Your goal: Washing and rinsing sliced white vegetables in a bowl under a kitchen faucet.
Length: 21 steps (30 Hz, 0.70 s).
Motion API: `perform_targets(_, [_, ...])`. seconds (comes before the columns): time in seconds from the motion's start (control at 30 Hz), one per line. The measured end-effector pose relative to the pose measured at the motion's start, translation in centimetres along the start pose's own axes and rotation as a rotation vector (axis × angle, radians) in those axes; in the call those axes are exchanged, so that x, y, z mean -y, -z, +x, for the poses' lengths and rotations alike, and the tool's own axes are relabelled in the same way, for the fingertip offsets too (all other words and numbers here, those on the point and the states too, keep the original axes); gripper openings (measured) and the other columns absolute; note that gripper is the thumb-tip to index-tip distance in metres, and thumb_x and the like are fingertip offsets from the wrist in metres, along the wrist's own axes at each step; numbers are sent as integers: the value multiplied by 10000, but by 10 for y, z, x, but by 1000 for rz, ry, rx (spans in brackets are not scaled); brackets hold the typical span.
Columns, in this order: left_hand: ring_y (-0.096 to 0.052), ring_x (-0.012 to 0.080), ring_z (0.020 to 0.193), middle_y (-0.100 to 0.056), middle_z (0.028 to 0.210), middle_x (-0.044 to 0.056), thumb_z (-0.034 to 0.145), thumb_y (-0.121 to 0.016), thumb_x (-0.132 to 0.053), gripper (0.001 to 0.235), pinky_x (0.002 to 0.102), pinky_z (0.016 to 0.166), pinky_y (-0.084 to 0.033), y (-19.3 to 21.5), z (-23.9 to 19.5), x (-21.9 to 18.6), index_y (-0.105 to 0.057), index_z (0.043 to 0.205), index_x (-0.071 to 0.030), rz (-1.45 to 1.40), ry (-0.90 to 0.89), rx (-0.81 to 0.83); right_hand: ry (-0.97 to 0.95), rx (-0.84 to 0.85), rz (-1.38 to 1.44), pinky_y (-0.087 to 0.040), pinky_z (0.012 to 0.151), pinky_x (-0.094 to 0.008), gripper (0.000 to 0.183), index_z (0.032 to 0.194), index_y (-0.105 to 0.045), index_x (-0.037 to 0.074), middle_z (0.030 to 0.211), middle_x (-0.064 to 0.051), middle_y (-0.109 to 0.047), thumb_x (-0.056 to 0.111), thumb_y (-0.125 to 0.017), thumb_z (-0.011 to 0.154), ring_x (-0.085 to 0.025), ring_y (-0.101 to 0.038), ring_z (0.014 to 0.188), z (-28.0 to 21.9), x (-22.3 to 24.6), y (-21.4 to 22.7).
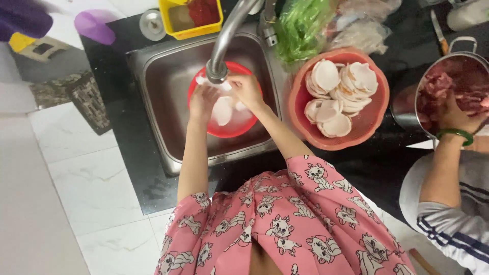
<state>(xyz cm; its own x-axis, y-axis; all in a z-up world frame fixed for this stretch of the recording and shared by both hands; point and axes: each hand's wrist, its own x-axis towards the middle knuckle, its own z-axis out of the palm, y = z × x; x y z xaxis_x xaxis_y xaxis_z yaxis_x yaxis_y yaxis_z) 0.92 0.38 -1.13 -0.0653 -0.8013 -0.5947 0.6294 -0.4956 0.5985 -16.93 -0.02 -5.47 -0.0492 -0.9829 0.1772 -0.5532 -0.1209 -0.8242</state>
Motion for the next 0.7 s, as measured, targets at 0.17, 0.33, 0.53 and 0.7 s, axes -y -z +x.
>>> perform_targets(0.17, [-549, 374, 1350, -593, 1417, 149, 1052, -531, -214, 312, 594, 1127, -332, 48, 21, 48, -543, 1352, -127, 132, 149, 125, 93, -119, -57, -579, 901, -337, 444, 1039, -796, 219, 1026, 19, -788, -139, -662, 813, -211, -739, 975, -25, 123, 121])
perform_targets(0.33, [-516, 368, 1390, -568, 1461, 159, 1071, -473, -205, 424, 588, 1158, -305, 96, 12, 63, -437, 1484, -117, 152, 228, 2, -87, -480, 210, -543, 931, -376, 278, 967, -779, 50, 959, -145, -769, -179, -671, 852, -238, -714, 968, -61, -10, 159])
perform_targets(0.53, [-500, 394, 1383, -550, 1472, 176, 1027, -633, -314, 529, 567, 1142, -357, 172, 38, 99, -466, 1493, -125, 87, 242, -190, -817, -946, 759, -710, 787, -443, 420, 1218, -640, 25, 968, -80, -569, -16, -792, 828, -217, -672, 810, -66, -34, 225])
perform_targets(0.7, [-685, 291, 1171, -753, 1193, 61, 980, -609, -318, 391, 495, 1007, -487, 188, 41, 101, -608, 1356, -213, 353, 276, -332, -961, -1006, 816, -752, 705, -510, 621, 1435, -493, 18, 794, -129, -529, 48, -775, 882, -231, -616, 686, -96, -147, 221])
